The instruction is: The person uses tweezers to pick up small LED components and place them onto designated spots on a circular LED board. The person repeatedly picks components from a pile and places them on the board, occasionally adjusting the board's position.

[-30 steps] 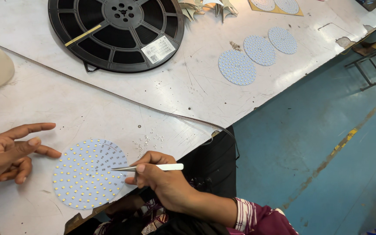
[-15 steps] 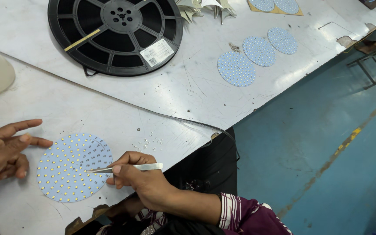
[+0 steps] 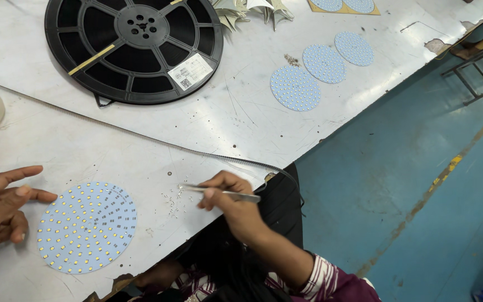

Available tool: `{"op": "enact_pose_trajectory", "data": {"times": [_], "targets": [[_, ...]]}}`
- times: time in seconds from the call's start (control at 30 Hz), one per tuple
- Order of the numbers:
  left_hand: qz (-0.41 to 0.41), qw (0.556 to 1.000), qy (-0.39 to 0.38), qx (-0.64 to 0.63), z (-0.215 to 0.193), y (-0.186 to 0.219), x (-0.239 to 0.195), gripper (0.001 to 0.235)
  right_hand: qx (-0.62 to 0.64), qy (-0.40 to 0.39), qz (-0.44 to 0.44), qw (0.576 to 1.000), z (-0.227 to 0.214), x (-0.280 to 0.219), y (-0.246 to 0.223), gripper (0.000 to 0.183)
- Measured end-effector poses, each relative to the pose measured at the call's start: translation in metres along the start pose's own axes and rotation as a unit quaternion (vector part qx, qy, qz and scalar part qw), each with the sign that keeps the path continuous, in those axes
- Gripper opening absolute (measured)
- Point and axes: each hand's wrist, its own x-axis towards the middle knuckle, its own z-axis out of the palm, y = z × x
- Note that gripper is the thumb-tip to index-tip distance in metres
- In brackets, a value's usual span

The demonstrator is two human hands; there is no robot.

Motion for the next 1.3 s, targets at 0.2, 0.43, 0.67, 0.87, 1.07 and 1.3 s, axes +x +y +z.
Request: {"op": "enact_pose_trajectory", "data": {"times": [0.2,0.43,0.67,0.87,1.07,1.3], "targets": [[0.009,0.996,0.053,0.077,0.011,0.012,-0.004,0.062,-0.055,0.042,-0.032,0.997,-0.03,-0.001,-0.016,0.015],[0.245,0.959,0.117,0.077,0.056,0.071,-0.051,0.05,-0.049,-0.046,-0.071,0.995,-0.013,-0.011,-0.026,0.022],[0.252,0.955,0.001,0.156,0.138,0.111,-0.152,0.054,-0.271,-0.221,-0.227,0.909,0.01,-0.036,-0.049,0.018],[0.475,0.875,-0.012,0.096,0.208,0.107,-0.163,0.05,-0.323,-0.306,-0.258,0.858,0.019,-0.051,-0.043,0.023],[0.52,0.853,-0.001,0.046,0.237,0.075,-0.149,0.017,-0.319,-0.307,-0.247,0.862,0.005,-0.053,-0.024,0.031],[0.418,0.885,-0.16,-0.127,0.225,0.049,-0.143,0.024,-0.065,-0.346,0.016,0.936,-0.007,-0.063,-0.007,0.03]]}}
